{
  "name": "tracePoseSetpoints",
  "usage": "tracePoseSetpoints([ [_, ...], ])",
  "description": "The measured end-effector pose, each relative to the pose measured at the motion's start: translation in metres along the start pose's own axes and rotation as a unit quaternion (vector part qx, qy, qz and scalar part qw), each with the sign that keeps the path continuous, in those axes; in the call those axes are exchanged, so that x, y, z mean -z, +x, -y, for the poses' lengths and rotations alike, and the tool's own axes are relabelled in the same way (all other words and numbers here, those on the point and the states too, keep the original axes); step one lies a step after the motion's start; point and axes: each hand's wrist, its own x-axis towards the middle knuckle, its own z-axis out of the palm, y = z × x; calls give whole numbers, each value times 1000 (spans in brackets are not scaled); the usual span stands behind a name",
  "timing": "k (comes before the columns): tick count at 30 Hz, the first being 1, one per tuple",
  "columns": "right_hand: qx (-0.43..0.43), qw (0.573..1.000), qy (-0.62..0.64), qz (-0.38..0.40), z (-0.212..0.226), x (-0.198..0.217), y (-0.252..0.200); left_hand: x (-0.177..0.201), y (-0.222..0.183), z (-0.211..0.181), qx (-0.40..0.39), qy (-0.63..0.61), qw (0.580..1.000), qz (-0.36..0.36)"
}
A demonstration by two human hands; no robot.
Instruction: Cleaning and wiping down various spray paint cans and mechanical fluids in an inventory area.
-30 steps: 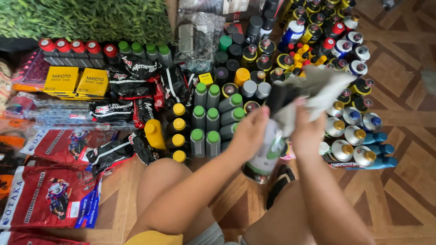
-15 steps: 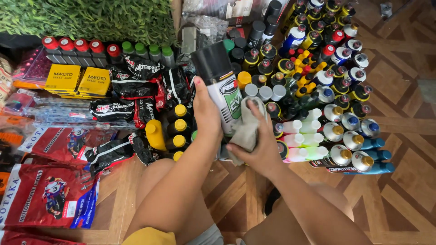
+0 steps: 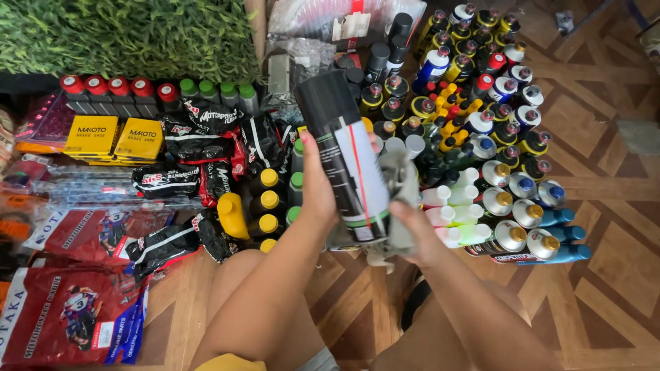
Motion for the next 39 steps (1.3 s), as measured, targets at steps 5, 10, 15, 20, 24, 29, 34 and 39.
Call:
tracePoseSetpoints([
  [5,-26,896,-385,-220,-17,-1,-13,9,2,3,-45,60,996,-48],
  [10,176,829,-506,-161,15,-42,-10,18,-5,30,-41,142,986,-80],
  [15,208,871,-366,-253,25,-18,-2,14,-20,66,-120,391,912,-23],
  [20,248,873,-330,-260,62,-20,6,7,-32,72,104,296,948,53],
  [24,150,899,-292,-291,42,19,2,-7,-31,56,99,370,923,44],
  [29,3,879,-398,-262,33,-6,5,25,-21,49,6,237,971,-23],
  [34,-43,889,-336,-308,16,-1,-5,28,-15,42,-63,234,970,-30],
  [39,-12,865,-301,-401,31,-7,-2,26,-20,67,30,207,978,-22],
])
